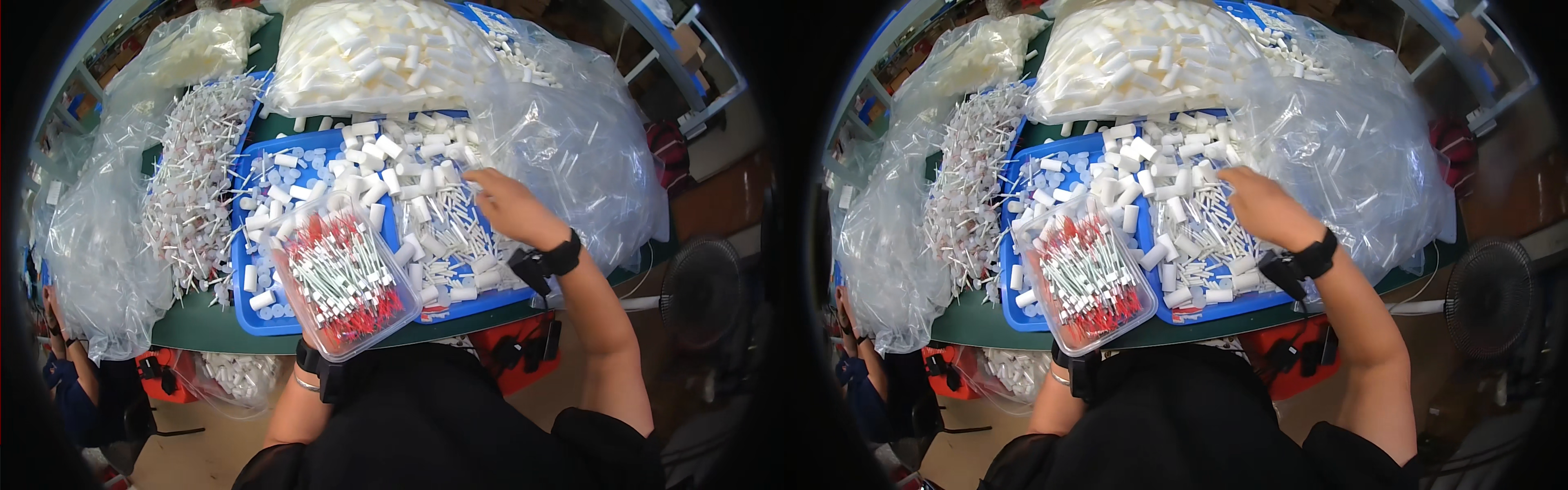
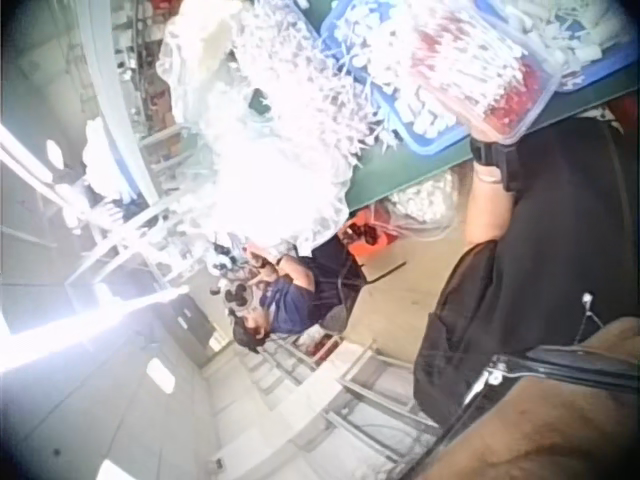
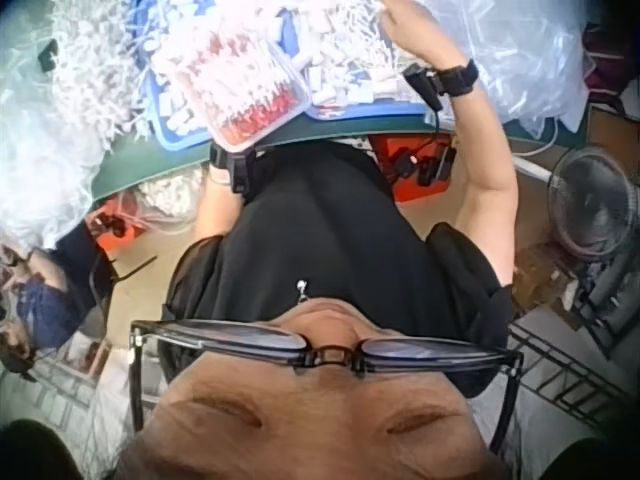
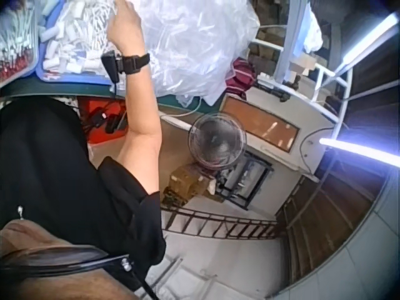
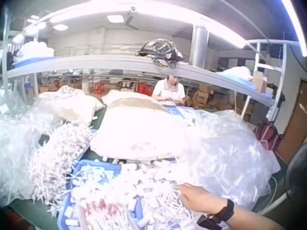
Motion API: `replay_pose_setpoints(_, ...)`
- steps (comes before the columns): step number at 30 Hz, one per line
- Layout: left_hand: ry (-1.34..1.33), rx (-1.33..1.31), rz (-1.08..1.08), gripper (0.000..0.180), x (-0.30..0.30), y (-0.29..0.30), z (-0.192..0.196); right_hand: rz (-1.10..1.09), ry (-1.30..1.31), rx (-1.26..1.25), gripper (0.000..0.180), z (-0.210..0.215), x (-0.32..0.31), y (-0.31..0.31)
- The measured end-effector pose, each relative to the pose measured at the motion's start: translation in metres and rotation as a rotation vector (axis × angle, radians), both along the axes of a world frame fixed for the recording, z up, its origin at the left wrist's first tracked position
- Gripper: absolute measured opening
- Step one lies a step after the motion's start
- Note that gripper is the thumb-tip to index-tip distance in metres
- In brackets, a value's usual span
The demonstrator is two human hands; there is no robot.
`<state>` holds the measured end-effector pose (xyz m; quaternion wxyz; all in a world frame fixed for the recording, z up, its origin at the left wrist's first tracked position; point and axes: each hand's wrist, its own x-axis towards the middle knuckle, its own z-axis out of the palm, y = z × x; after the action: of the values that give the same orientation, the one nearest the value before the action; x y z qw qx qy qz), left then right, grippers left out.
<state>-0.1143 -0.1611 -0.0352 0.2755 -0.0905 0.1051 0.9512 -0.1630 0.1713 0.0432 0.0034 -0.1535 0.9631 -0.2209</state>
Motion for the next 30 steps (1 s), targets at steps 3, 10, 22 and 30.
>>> replay_pose_setpoints(3,-0.011,0.020,-0.009,0.074,-0.002,0.002,0.000,-0.127,-0.079,0.330,0.038,0.005,0.007,0.032)
replay_pose_setpoints(10,-0.032,0.050,-0.010,0.074,0.000,0.000,-0.002,-0.155,0.046,0.469,0.037,-0.032,-0.003,0.021)
replay_pose_setpoints(22,-0.038,0.082,0.003,0.073,0.003,0.000,-0.001,-0.084,0.056,0.588,0.058,-0.057,0.037,-0.013)
replay_pose_setpoints(30,-0.039,0.077,0.005,0.073,0.003,-0.001,-0.002,0.002,0.039,0.245,0.039,-0.033,0.020,-0.029)
